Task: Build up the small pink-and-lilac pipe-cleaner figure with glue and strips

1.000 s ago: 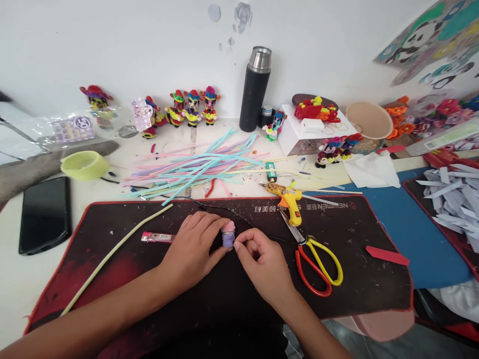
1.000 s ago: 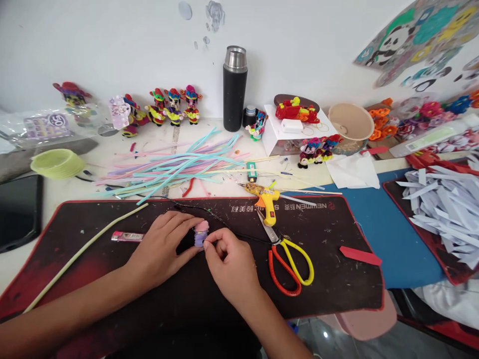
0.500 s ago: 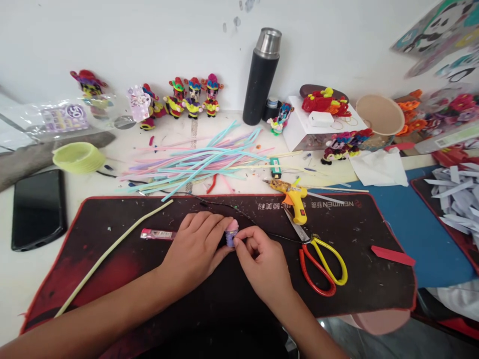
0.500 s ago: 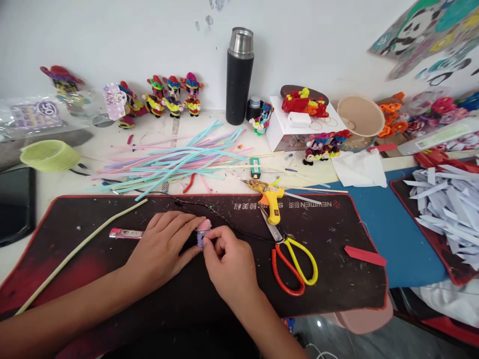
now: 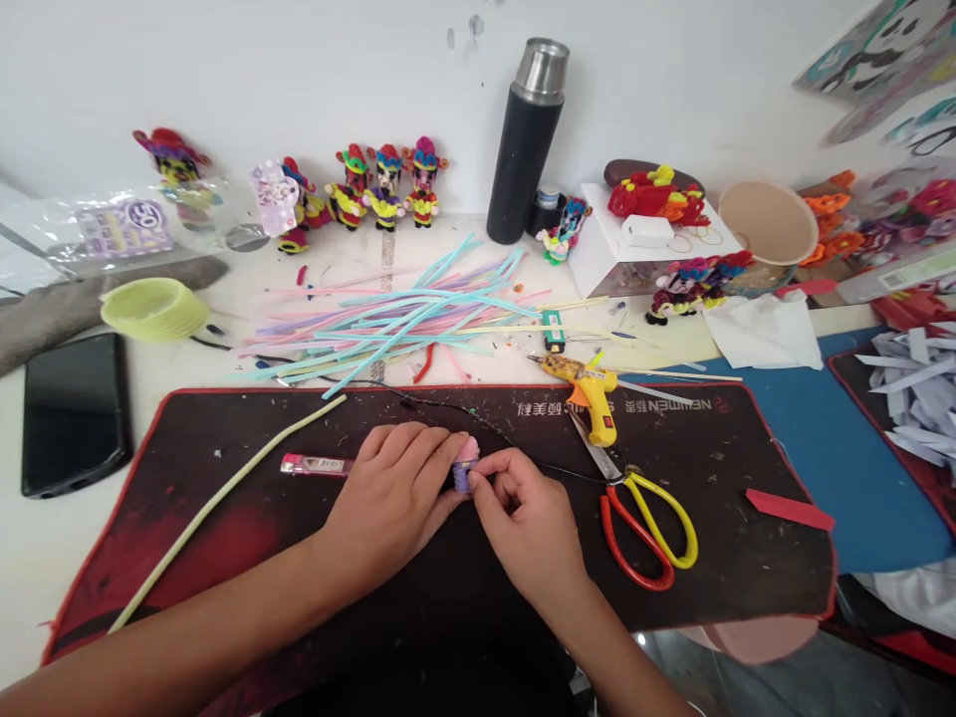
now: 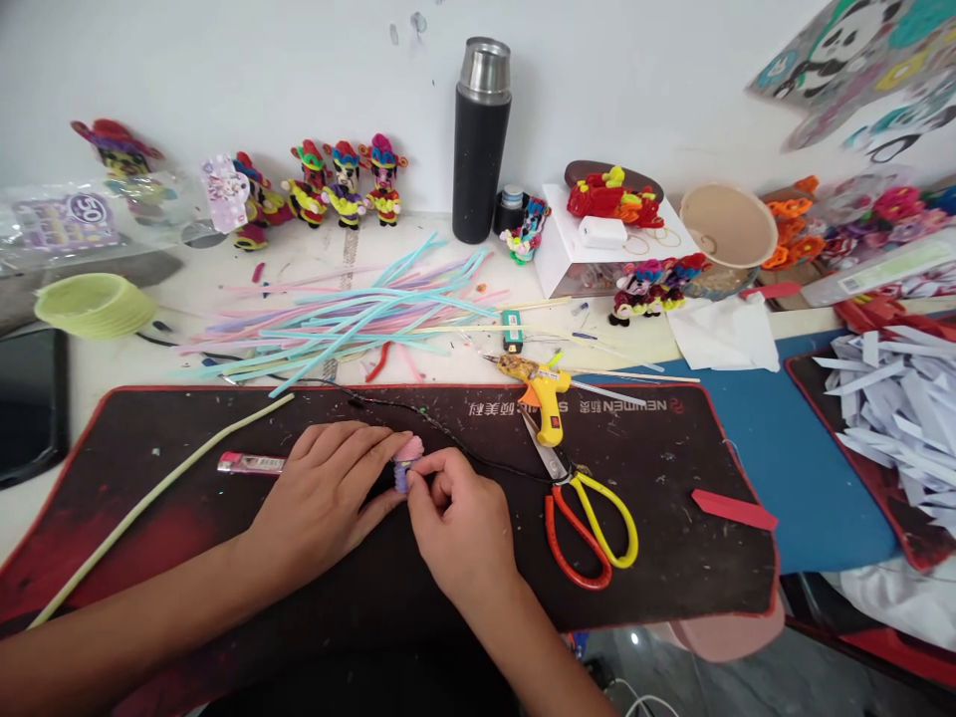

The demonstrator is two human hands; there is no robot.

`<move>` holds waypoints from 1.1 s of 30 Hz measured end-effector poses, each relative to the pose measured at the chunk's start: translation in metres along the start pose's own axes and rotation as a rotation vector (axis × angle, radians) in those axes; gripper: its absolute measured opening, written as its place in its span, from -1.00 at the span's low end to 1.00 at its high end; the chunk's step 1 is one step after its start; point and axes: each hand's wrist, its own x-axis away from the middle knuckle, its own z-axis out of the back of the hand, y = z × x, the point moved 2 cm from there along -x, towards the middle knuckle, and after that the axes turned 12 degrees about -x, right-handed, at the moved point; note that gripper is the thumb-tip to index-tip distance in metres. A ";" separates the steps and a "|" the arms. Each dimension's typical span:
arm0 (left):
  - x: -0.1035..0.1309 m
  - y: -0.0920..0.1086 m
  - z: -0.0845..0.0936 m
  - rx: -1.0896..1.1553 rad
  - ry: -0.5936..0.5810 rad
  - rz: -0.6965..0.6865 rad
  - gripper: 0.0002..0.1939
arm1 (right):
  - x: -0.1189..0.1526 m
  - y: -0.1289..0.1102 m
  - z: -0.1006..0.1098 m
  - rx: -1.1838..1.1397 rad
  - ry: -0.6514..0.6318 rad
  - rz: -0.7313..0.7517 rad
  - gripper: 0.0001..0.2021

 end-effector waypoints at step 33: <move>0.004 -0.010 -0.009 0.401 -0.096 0.151 -0.60 | 0.004 0.004 0.008 -0.239 -0.012 -0.010 -0.85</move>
